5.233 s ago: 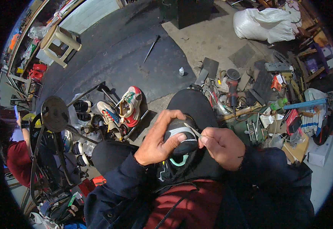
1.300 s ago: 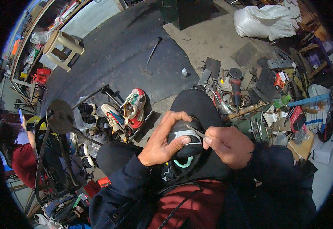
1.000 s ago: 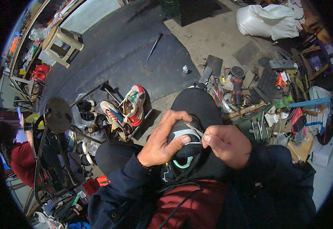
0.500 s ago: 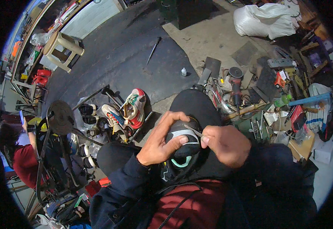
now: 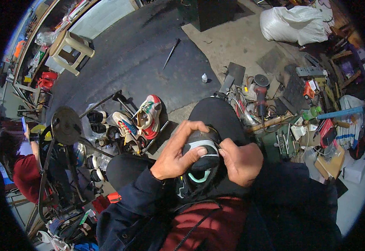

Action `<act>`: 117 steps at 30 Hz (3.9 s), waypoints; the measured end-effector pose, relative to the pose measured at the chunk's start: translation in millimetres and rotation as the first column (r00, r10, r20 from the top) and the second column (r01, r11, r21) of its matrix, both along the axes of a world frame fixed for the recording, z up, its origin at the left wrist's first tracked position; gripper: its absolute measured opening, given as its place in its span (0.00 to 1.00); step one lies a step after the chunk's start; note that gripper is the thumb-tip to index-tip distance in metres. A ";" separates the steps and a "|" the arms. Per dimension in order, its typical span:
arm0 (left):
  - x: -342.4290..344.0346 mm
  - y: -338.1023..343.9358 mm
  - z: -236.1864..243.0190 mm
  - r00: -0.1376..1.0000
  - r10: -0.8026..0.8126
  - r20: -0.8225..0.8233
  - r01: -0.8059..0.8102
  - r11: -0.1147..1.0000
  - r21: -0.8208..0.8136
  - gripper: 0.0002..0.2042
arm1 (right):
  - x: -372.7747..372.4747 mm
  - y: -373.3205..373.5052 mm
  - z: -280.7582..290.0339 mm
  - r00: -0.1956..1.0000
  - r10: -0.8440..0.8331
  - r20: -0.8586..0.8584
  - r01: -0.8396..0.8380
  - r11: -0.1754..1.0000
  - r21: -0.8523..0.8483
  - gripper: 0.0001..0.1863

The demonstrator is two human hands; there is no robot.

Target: The person sits on the floor and uses a needle and thread to stitch the upper of a black sneaker. They repeatedly pull the thread through the shoe's material, occasionally adjusting the shoe's position on their lap.

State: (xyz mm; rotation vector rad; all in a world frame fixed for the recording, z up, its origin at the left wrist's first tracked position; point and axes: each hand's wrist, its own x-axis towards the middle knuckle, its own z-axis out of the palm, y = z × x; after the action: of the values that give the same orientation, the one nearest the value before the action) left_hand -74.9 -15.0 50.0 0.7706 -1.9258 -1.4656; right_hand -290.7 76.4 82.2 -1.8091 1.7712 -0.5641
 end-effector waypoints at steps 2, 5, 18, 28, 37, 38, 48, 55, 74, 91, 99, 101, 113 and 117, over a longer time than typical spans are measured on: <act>-0.9 1.5 1.7 1.000 -0.008 -0.001 0.008 1.000 0.009 0.23 | -9.8 -4.0 6.0 0.994 0.063 0.088 -0.070 0.994 0.086 0.11; -2.3 1.7 3.4 1.000 -0.021 0.001 0.021 1.000 0.011 0.23 | -31.9 -20.8 26.2 0.908 0.044 0.416 -0.211 0.907 0.364 0.15; 1.4 0.6 -0.7 1.000 -0.015 0.009 0.015 0.999 0.043 0.23 | 6.9 2.4 -5.7 0.995 -0.081 0.055 0.082 0.996 -0.026 0.08; -3.2 2.4 3.8 1.000 -0.025 -0.017 0.026 0.999 0.024 0.23 | -45.1 -33.2 41.4 0.848 -0.003 0.531 -0.301 0.821 0.486 0.15; 0.3 -2.1 1.3 0.999 -0.029 -0.017 0.030 0.998 0.062 0.25 | 0.1 -1.0 -14.1 0.999 -0.037 0.024 0.040 0.989 -0.146 0.08; 0.9 -2.4 1.7 0.999 -0.036 -0.011 0.037 0.998 0.059 0.24 | -1.2 1.0 -19.5 0.999 -0.025 0.045 0.031 0.989 -0.147 0.07; -1.8 -0.7 0.1 0.996 -0.067 -0.057 0.077 0.975 0.208 0.30 | -30.5 -51.1 20.3 0.936 0.206 0.287 -0.159 0.971 -0.177 0.08; 1.5 4.8 3.0 1.000 -0.018 -0.022 0.022 0.978 0.208 0.32 | -17.4 -89.4 35.5 0.845 0.532 -0.054 -0.530 0.821 -0.210 0.07; 3.1 4.5 -1.1 0.996 -0.014 -0.089 0.036 0.965 0.259 0.33 | -10.8 -89.8 40.2 0.859 0.510 -0.044 -0.501 0.819 -0.279 0.05; 4.4 4.4 2.9 0.993 -0.013 -0.120 0.052 0.944 0.327 0.30 | -33.9 -83.1 51.0 0.878 0.467 0.107 -0.462 0.884 -0.064 0.15; 2.3 5.7 1.7 0.992 -0.006 -0.126 0.048 0.941 0.334 0.29 | -63.2 -43.6 56.0 0.846 0.530 -0.054 -0.527 0.848 0.063 0.25; 0.7 5.6 2.6 0.992 -0.005 -0.125 0.048 0.936 0.349 0.30 | -63.5 -42.1 52.9 0.844 0.530 -0.083 -0.528 0.848 0.041 0.25; 2.0 1.9 -3.0 0.995 -0.018 -0.094 0.047 0.948 0.313 0.27 | -57.2 -68.6 18.9 0.737 0.621 -0.267 -0.666 0.733 -0.136 0.21; 2.9 1.0 -5.9 0.991 -0.006 -0.134 0.050 0.943 0.329 0.26 | -57.8 -80.0 -3.8 0.765 0.625 -0.153 -0.641 0.715 -0.281 0.21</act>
State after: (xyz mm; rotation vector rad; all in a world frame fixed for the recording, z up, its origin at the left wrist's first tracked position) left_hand -72.0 -14.1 44.1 0.7727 -1.6181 -1.8396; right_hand -348.5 -3.6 78.4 -2.5021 0.9839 -0.5339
